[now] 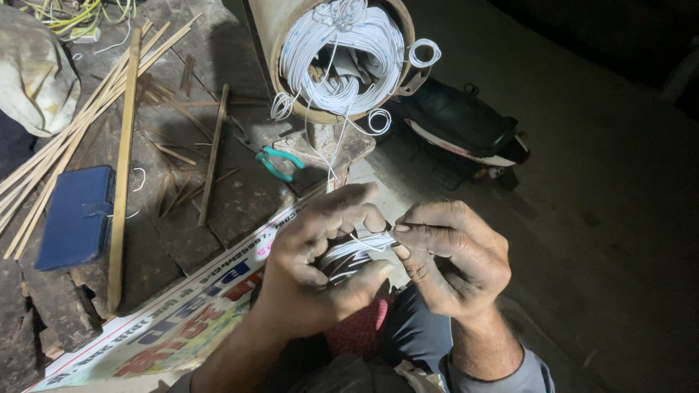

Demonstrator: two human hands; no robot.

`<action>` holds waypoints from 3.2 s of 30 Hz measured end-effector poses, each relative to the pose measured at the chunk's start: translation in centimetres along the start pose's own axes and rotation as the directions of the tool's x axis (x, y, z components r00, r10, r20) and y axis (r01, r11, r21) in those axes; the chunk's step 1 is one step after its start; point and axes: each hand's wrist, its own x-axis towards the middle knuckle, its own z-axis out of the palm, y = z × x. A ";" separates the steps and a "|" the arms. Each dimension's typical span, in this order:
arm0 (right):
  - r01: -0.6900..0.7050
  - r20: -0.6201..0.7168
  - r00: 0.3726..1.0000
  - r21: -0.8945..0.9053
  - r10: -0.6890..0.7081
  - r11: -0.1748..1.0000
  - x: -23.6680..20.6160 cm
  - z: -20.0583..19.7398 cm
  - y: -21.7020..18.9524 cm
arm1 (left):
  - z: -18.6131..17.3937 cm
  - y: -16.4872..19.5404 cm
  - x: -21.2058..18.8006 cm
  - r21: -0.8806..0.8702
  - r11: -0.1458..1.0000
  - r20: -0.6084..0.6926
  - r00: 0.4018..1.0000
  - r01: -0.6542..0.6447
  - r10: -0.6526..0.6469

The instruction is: The person winds white wire from a cylindrical container onto their hand, then uses a wooden stick to push and arrange the wire inside the container. They repeat this process, occasionally adjusting the wire with both hands.

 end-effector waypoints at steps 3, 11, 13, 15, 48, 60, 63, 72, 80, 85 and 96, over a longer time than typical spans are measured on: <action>0.020 -0.011 1.000 0.007 -0.019 1.000 0.0 0.0 0.0 | -0.2 -0.2 0.1 -0.046 0.999 0.015 1.000 0.005 -0.004; 0.092 0.014 0.996 0.069 -0.093 0.993 0.3 0.0 0.1 | -0.5 0.5 0.7 -0.156 0.961 0.013 0.974 0.227 -0.227; 0.111 0.022 0.993 0.087 -0.114 0.990 0.4 0.0 -0.1 | -0.5 0.8 0.8 -0.098 0.960 0.008 0.965 0.260 -0.261; 0.120 0.030 0.992 0.086 -0.123 0.989 0.5 -0.1 -0.3 | -0.5 1.0 0.9 -0.099 0.950 0.001 0.955 0.297 -0.298; 0.112 0.091 0.990 -0.040 -0.108 0.993 0.5 0.1 -0.8 | 0.8 1.9 -0.1 0.570 0.819 -0.122 0.992 0.055 0.017; 0.141 0.115 0.984 -0.055 -0.134 0.988 0.6 0.4 -0.6 | -0.8 1.8 0.2 0.331 0.908 -0.043 0.966 0.256 -0.257; 0.156 0.131 0.981 -0.071 -0.146 0.985 0.7 0.4 -0.3 | -0.9 1.4 0.6 0.241 0.926 -0.056 0.957 0.290 -0.285; -0.277 -0.067 0.960 -0.114 0.271 0.954 0.6 1.3 1.6 | -2.7 2.0 2.8 -0.332 0.876 -0.299 0.842 0.349 -0.449; -0.386 -0.107 0.915 0.045 0.389 0.921 2.7 1.6 2.3 | -4.0 3.4 4.6 0.277 0.946 0.170 0.960 0.170 -0.223; -0.571 0.112 0.821 0.195 0.560 0.798 3.2 1.1 3.1 | -4.1 3.2 5.8 0.329 0.915 0.433 0.899 -0.232 0.072; -0.398 0.128 0.916 0.419 0.381 0.816 -2.9 1.9 0.3 | -2.7 1.9 6.4 -0.128 0.987 0.090 0.990 -0.098 0.110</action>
